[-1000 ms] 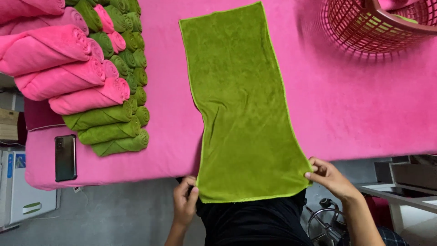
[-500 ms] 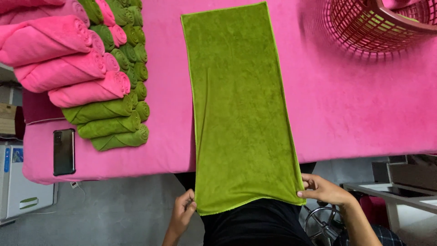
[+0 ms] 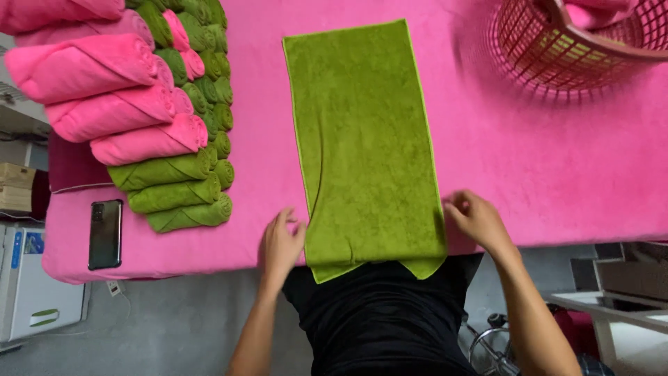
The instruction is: Folding and rolling towels into decorative shapes on a treatment table.
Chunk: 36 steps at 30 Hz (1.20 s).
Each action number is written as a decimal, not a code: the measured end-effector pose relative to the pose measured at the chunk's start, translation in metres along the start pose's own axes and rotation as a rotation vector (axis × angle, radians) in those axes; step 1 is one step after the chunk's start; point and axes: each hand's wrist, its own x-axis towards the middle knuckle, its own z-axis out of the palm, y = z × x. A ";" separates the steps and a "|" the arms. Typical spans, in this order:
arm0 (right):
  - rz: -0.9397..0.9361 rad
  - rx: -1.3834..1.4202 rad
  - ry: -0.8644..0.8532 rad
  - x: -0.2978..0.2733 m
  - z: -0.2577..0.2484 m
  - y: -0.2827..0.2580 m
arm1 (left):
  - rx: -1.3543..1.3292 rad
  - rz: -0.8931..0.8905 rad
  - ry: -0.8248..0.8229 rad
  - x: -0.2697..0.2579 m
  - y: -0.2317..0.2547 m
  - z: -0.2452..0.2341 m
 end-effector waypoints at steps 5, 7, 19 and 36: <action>0.039 -0.005 -0.082 0.031 0.016 -0.016 | 0.107 -0.130 -0.314 0.029 0.037 -0.003; 0.046 -0.018 -0.124 0.018 0.025 -0.020 | 0.185 -0.086 -0.395 0.017 0.031 0.009; -0.198 0.759 -0.687 -0.079 -0.007 0.031 | -0.414 -0.012 -0.435 -0.063 -0.053 0.009; -1.286 0.537 0.375 -0.128 -0.153 0.087 | 0.071 0.905 0.351 -0.099 -0.111 -0.164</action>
